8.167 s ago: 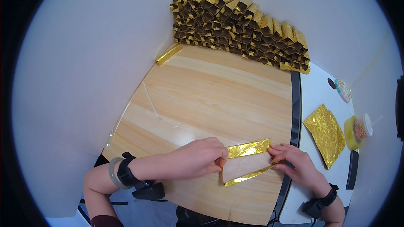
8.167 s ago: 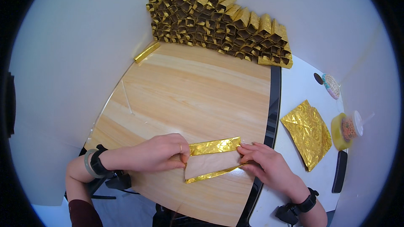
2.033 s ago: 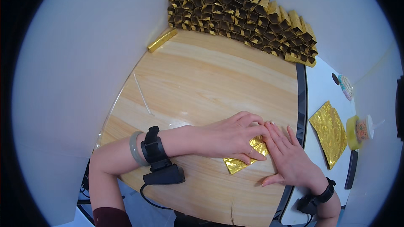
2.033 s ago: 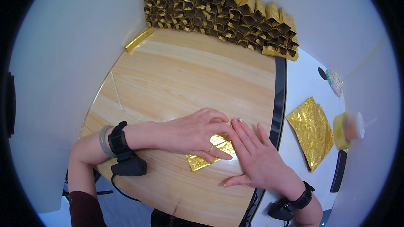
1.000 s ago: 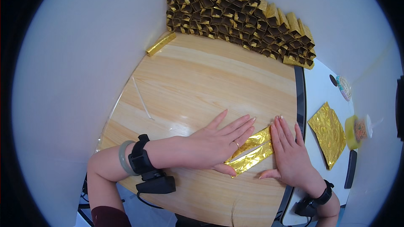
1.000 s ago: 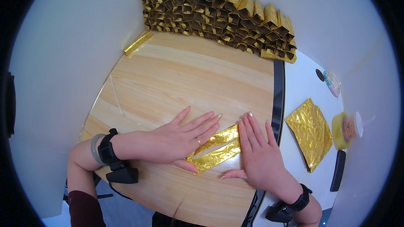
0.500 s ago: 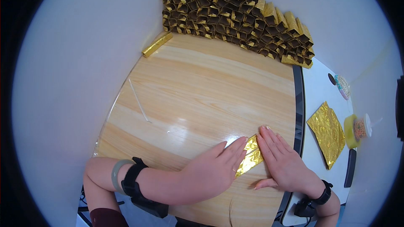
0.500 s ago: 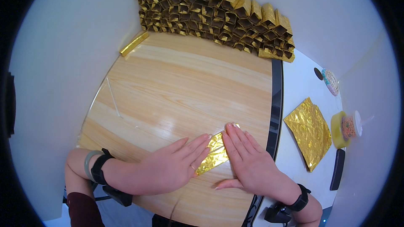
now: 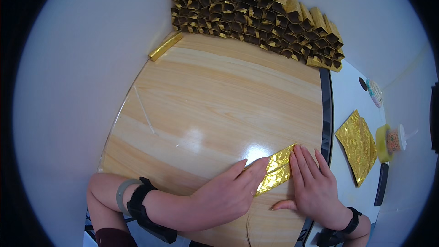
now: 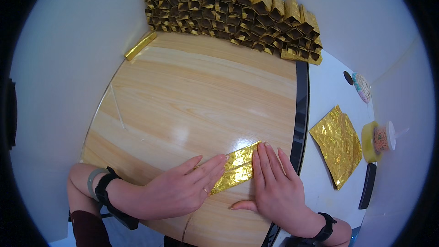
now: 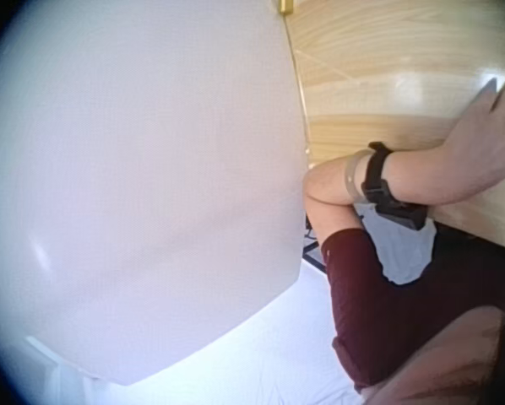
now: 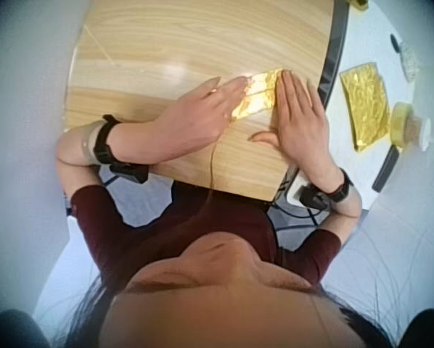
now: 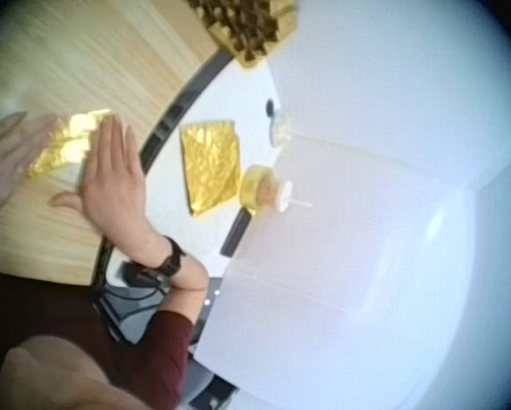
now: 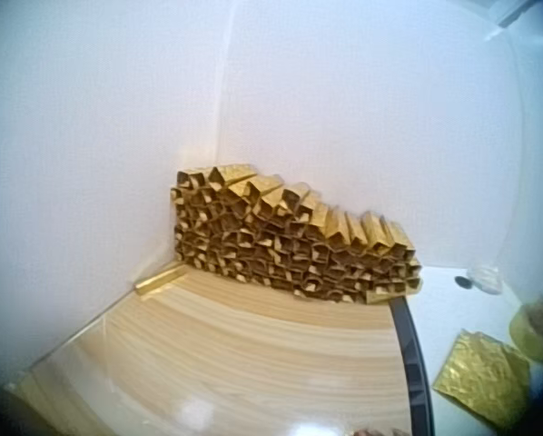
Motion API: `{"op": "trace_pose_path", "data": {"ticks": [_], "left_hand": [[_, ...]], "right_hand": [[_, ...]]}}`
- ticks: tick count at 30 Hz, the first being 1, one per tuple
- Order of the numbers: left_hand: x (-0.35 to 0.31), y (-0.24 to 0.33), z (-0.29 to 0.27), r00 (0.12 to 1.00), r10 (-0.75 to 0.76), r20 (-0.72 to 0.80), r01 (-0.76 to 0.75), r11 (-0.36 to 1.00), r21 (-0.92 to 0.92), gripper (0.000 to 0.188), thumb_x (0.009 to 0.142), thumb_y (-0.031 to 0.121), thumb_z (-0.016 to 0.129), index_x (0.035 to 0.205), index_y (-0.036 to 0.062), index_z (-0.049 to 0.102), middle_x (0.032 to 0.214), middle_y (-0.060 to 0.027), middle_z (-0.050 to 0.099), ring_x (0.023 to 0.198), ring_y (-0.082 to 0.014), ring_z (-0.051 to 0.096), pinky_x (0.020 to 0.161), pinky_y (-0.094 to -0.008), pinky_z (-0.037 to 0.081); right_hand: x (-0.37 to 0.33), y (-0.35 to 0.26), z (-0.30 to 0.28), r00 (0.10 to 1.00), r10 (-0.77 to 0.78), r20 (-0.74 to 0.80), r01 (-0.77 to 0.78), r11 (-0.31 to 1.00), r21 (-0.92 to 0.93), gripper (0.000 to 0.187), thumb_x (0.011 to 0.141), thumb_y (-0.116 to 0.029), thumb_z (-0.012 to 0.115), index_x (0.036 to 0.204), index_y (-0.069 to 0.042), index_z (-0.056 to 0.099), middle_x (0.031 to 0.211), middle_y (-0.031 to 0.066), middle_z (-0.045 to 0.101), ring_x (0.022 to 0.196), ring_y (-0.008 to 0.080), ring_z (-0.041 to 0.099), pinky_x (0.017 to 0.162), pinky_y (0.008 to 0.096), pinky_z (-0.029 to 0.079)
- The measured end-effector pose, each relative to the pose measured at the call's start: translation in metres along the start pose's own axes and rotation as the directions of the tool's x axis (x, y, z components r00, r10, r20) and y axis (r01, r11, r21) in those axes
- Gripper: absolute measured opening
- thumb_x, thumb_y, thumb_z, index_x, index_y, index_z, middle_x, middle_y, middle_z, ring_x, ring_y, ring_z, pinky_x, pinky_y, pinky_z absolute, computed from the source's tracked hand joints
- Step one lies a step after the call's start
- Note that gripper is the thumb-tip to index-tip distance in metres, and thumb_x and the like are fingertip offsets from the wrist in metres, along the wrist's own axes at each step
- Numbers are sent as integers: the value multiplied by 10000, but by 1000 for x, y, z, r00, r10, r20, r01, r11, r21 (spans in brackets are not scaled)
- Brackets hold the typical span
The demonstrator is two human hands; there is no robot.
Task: Folding gold foil paper into rectangular joss paper shapes for ritual use.
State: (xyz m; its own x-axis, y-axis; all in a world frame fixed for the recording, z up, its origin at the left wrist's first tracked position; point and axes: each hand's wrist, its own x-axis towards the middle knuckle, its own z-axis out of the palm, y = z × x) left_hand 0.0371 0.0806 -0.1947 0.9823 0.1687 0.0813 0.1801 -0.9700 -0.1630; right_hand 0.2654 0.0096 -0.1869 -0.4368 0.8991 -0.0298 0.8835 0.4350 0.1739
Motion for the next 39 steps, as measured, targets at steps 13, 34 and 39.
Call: {"op": "trace_pose_path", "data": {"ticks": [13,34,39], "left_hand": [[13,-23,3,990,-66,-122,40,978,-205,367,787,159,590,1119,12,640,1268,-169,536,1234,-256,482,941,-417,458],[12,-17,18,960,-172,-222,77,922,-380,235,758,199,733,945,81,653,853,-14,585,750,-172,611,535,-271,497],[14,-20,20,913,-370,-171,221,802,-556,209,765,125,743,959,89,673,837,-20,627,705,-191,616,538,-302,496]], "right_hand": [[3,15,8,957,-207,-204,226,971,77,416,866,-224,616,1202,21,605,1291,164,553,1190,274,546,1002,364,444],[-3,36,7,938,-140,-316,212,956,204,345,721,-113,673,1060,-46,675,901,24,610,862,160,629,716,260,537],[1,54,11,979,-20,-202,120,859,497,327,750,-86,725,1074,-78,678,909,38,610,804,166,624,636,260,525]]}}
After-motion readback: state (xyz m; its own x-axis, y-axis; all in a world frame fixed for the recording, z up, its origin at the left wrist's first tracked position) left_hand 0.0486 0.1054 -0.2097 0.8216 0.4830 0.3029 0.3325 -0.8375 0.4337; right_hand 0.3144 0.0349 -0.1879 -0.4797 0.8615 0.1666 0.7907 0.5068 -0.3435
